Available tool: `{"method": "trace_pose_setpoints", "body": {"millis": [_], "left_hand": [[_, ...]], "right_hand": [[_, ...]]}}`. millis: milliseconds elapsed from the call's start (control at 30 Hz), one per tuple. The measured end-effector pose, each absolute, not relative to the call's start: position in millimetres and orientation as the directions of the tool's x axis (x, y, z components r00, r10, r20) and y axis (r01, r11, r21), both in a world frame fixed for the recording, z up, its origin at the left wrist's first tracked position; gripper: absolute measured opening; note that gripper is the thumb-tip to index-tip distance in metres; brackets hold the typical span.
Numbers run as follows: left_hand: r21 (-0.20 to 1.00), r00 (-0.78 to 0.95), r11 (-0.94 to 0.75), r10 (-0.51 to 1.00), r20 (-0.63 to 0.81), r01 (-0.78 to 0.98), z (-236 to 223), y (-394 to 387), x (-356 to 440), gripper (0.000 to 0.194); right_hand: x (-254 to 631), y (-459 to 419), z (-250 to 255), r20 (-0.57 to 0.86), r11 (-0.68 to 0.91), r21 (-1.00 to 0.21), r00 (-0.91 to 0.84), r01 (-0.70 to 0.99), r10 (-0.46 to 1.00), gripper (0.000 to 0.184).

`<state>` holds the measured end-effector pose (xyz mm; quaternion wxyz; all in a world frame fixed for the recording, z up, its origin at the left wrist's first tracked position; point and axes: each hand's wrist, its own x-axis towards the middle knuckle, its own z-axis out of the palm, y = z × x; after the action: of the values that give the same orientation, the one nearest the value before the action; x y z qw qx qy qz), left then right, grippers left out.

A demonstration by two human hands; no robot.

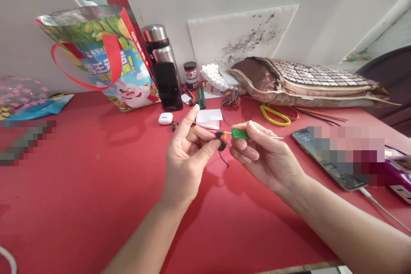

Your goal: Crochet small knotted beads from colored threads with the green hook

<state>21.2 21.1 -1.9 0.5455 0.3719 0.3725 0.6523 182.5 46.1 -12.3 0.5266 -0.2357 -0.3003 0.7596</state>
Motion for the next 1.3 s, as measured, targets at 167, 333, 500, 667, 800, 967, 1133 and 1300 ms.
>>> {"method": "trace_pose_setpoints", "body": {"millis": [167, 333, 500, 667, 800, 967, 1133, 1300], "left_hand": [[0.919, -0.147, -0.142, 0.985, 0.093, -0.369, -2.0, 25.3, 12.6, 0.056], [0.945, -0.172, -0.119, 0.983, 0.069, -0.306, -0.2, 28.9, 10.7, 0.056], [0.949, -0.154, -0.067, 0.988, 0.019, -0.308, 1.9, 26.9, 14.4, 0.058], [0.942, -0.154, -0.051, 0.988, -0.001, -0.331, 3.8, 25.3, 16.4, 0.064], [0.928, -0.171, -0.068, 0.985, 0.004, -0.367, 2.1, 23.3, 21.3, 0.060], [0.918, -0.170, -0.026, 0.984, -0.045, -0.395, 0.2, 22.6, 22.6, 0.061], [0.925, -0.141, 0.013, 0.987, -0.071, -0.380, 1.7, 24.4, 20.8, 0.064], [0.947, -0.173, 0.053, 0.978, -0.112, -0.316, 4.0, 24.6, 19.9, 0.061]], "right_hand": [[183.8, 48.4, -13.7, -0.071, -0.285, -0.721, -0.341, -0.631, 0.937, 0.024], [182.9, 49.3, -15.4, -0.072, -0.289, -0.744, -0.357, -0.603, 0.931, 0.023], [180.6, 47.9, -17.5, -0.072, -0.285, -0.755, -0.357, -0.591, 0.931, 0.025], [179.7, 43.2, -13.6, -0.020, -0.237, -0.787, -0.360, -0.570, 0.933, 0.025], [179.0, 40.3, -13.2, 0.015, -0.185, -0.783, -0.315, -0.594, 0.949, 0.025], [176.0, 43.1, -19.9, -0.022, -0.216, -0.740, -0.298, -0.637, 0.954, 0.025], [176.6, 47.3, -23.1, -0.028, -0.205, -0.771, -0.289, -0.603, 0.957, 0.025], [176.9, 46.2, -24.7, -0.024, -0.197, -0.804, -0.300, -0.561, 0.954, 0.025]]}}
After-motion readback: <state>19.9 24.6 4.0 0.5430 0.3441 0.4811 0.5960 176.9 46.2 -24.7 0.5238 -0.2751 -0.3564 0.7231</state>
